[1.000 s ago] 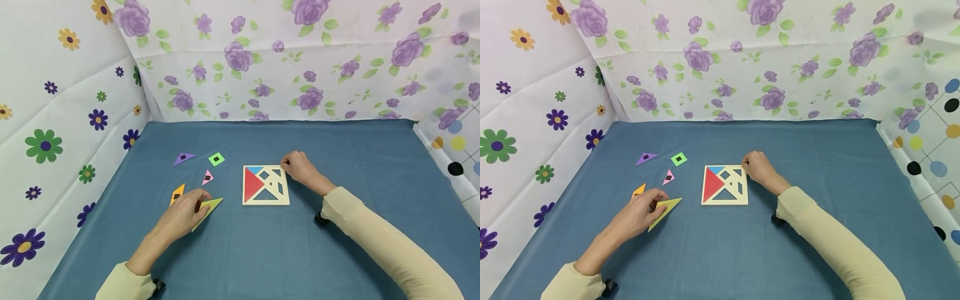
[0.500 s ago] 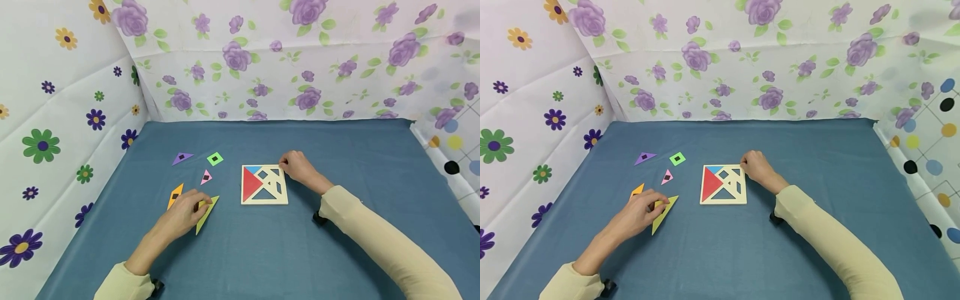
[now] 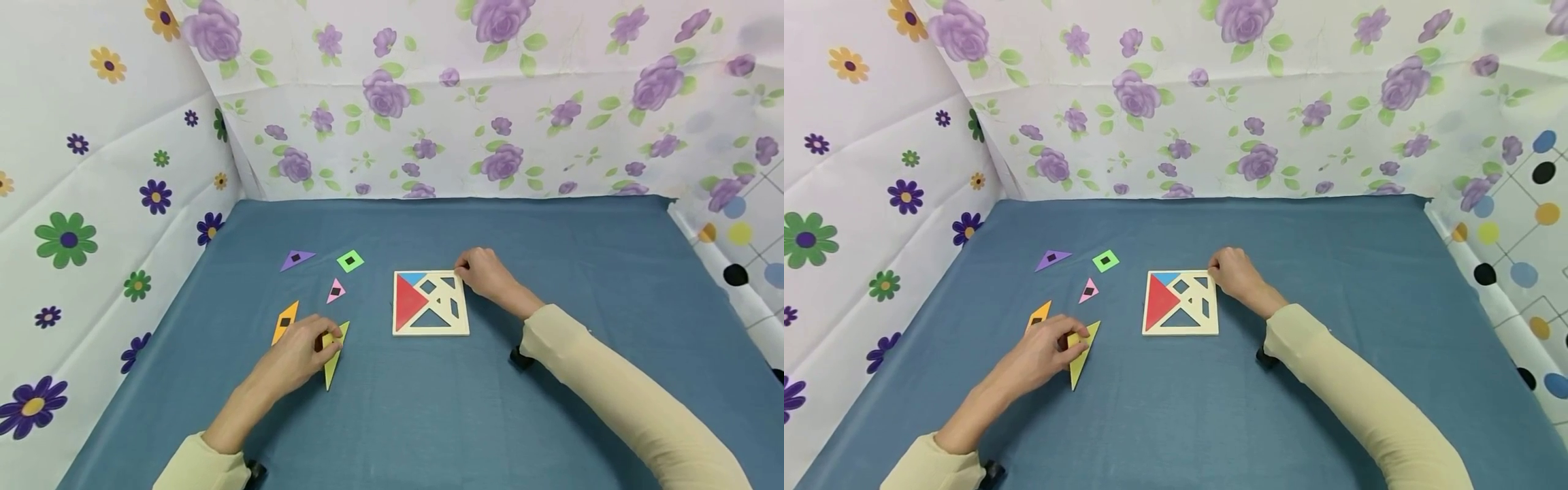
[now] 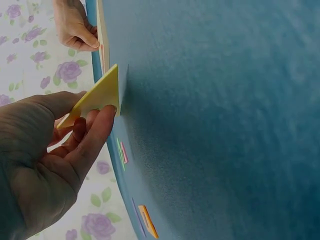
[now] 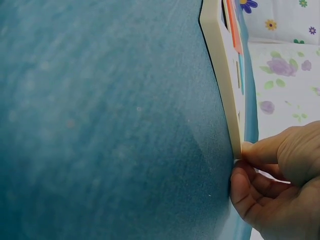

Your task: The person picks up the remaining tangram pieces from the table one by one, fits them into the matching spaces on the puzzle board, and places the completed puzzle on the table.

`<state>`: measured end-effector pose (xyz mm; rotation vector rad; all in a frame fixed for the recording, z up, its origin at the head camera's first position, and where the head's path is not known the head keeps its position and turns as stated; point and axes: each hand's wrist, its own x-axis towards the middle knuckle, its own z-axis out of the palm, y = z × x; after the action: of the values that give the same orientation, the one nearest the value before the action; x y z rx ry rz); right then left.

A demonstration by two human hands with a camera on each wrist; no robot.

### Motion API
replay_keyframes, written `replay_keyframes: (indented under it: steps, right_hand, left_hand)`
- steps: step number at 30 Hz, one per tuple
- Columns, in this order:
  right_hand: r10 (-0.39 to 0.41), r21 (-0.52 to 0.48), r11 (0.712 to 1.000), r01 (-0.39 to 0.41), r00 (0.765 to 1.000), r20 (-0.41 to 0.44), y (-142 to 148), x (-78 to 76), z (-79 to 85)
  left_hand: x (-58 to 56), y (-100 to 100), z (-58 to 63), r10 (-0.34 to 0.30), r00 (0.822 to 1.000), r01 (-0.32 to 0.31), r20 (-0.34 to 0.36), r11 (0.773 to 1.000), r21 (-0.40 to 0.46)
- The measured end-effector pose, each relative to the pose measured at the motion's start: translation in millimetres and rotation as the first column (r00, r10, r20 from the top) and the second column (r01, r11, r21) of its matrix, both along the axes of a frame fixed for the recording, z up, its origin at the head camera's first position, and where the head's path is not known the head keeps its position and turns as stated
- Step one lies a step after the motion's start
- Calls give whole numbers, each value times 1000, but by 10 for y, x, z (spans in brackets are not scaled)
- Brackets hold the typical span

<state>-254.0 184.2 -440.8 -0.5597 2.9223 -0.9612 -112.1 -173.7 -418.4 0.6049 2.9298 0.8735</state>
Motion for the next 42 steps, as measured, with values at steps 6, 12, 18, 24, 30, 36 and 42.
replay_keyframes:
  steps: [6, 12, 18, 24, 30, 36, 42]
  right_hand:
    - [4, -16, 1000, -4, 1000, 12, 2, -3, 0]
    - [-11, -8, 1000, 11, 1000, 0, 24, 4, -2]
    - [-11, -18, 1000, 11, 1000, 8, 17, 13, 5]
    - [-7, -15, 1000, 7, 1000, 6, 27, 3, -10]
    - [-8, -14, 1000, 8, 1000, 16, 29, 8, -15]
    - [-4, -18, 1000, 4, 1000, 8, 29, 10, -14]
    - [0, -24, 1000, 0, 1000, 1, 30, 13, -16]
  left_hand:
    - [-12, 29, -18, -8, 1000, 8, 10, 1000, -22]
    - [-22, 72, 17, 9, 999, -5, 49, 997, -75]
    - [9, 43, 82, -17, 1000, 15, -11, 985, -172]
    - [16, 6, 120, -73, 997, 64, -34, 975, -211]
    - [9, 7, 120, -91, 995, 83, -29, 972, -218]
    - [-12, 7, 132, -109, 994, 107, 4, 973, -204]
    - [-34, 5, 129, -138, 990, 139, 19, 974, -180]
